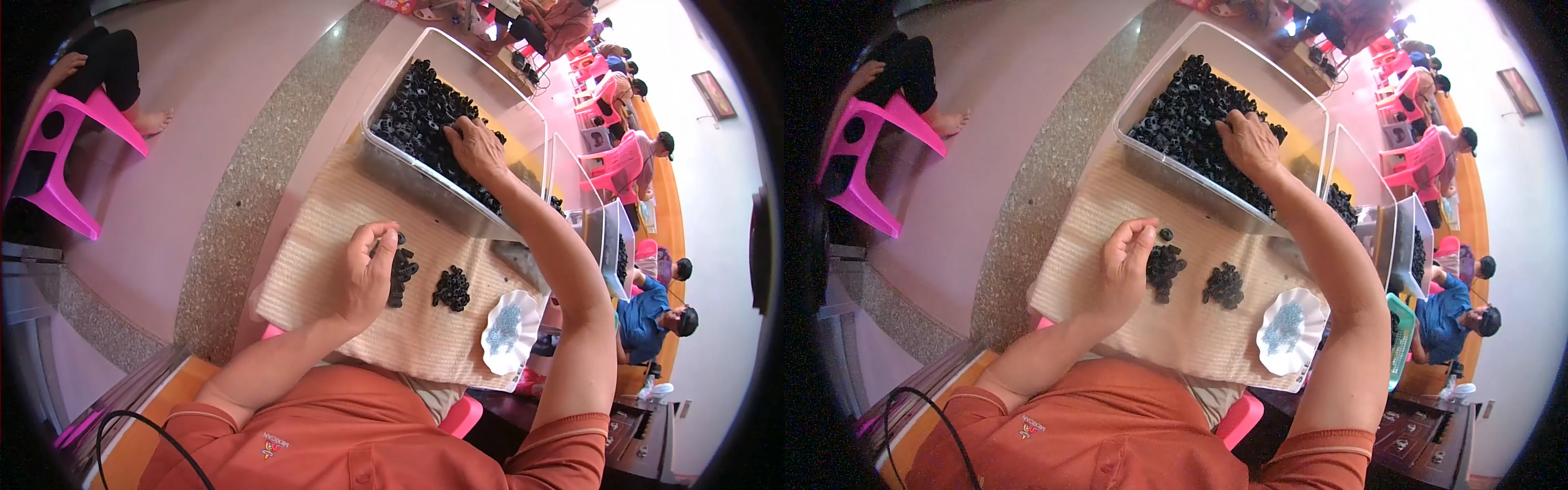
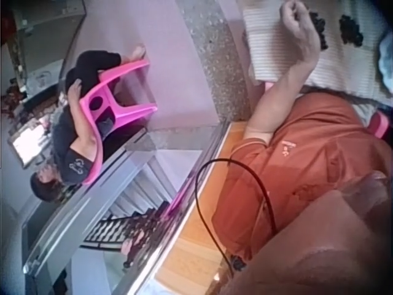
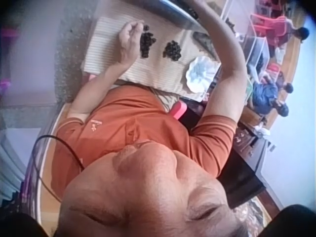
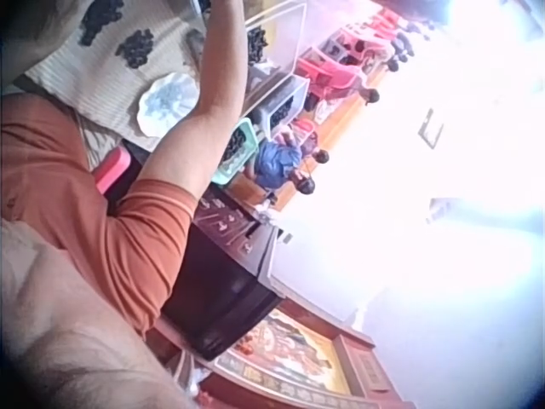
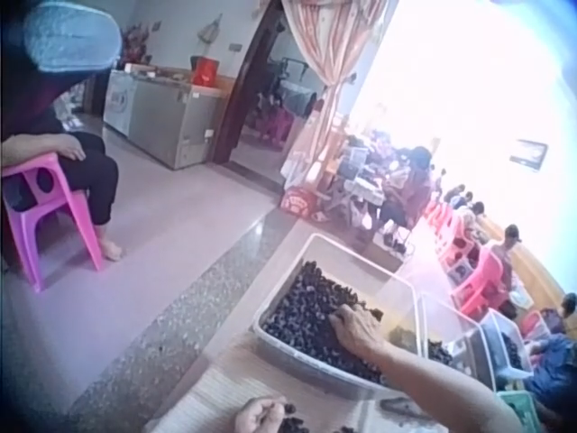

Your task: The person assembles small black rubber rings with tiny white components by hand.

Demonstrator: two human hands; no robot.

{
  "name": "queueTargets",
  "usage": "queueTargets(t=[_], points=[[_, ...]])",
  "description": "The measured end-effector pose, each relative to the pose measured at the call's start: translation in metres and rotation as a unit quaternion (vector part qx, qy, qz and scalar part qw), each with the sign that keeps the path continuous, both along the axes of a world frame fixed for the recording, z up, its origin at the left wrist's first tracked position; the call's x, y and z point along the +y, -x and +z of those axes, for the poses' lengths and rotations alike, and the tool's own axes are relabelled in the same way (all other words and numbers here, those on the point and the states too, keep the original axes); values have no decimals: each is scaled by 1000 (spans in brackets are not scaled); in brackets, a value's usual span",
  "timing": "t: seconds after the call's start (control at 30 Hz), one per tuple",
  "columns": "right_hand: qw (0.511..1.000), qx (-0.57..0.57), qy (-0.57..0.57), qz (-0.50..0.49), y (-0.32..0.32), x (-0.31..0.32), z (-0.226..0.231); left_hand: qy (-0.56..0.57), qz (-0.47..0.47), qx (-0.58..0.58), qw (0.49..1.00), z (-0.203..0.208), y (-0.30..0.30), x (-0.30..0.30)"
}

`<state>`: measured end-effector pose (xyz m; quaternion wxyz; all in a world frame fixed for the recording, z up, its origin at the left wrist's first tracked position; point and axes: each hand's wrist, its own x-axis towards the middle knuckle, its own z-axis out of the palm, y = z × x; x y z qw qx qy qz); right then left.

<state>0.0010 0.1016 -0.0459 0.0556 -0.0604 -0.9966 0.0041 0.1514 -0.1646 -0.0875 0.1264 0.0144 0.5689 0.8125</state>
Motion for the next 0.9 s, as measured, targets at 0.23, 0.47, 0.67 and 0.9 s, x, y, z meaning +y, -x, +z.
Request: queueTargets(t=[0.23,0.47,0.67,0.9], points=[[996,-43,-35,64,-7,1,11,-6,1,9,1000,-3,1,0],[994,-42,-31,92,-19,-6,29,1,23,1,1000,-9,8,3],[995,-25,-40,91,-31,-6,38,23,52,22,998,-9,15,-1],[994,63,37,83,-52,-5,57,22,60,27,998,-13,19,2]])
